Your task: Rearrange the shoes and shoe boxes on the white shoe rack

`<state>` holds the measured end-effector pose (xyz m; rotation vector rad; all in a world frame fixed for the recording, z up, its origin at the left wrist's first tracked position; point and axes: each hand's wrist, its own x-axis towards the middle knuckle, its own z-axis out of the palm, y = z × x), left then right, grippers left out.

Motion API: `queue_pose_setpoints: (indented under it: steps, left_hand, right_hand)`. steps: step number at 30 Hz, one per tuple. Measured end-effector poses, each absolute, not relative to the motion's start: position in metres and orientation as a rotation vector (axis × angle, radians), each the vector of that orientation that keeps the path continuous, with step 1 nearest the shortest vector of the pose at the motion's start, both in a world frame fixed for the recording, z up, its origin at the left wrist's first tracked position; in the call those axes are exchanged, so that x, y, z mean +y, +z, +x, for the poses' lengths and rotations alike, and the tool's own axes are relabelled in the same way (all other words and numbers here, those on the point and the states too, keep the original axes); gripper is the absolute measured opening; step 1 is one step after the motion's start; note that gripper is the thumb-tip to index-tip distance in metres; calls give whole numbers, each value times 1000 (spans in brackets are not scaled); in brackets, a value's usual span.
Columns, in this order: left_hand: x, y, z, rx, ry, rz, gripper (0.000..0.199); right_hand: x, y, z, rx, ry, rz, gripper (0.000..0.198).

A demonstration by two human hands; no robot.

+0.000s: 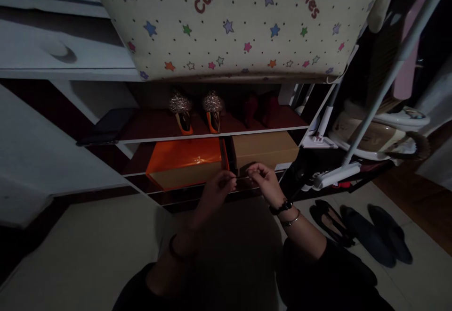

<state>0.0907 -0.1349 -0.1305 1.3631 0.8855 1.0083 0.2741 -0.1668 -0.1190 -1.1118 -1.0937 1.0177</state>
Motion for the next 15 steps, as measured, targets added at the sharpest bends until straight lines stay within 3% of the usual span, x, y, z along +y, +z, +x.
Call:
queue_pose_setpoints:
  steps: [5,9,12,15]
  left_hand:
    - [-136,-116,86,879,1099,1450,32]
    - [-118,-91,68,967,1503,1526,28]
    - [-89,-78,48,1021,1861,1572,50]
    - [-52,-69,32,1193,1929,1731,74]
  right_hand:
    - [-167,-115,272,-1024,1021,-1094,27]
    - [-172,-102,275,-1041,953,-1071,26]
    - [-169,-88,277,-1080,828,-1041,26]
    - [-148,-70,267,-1136,682,-951,35]
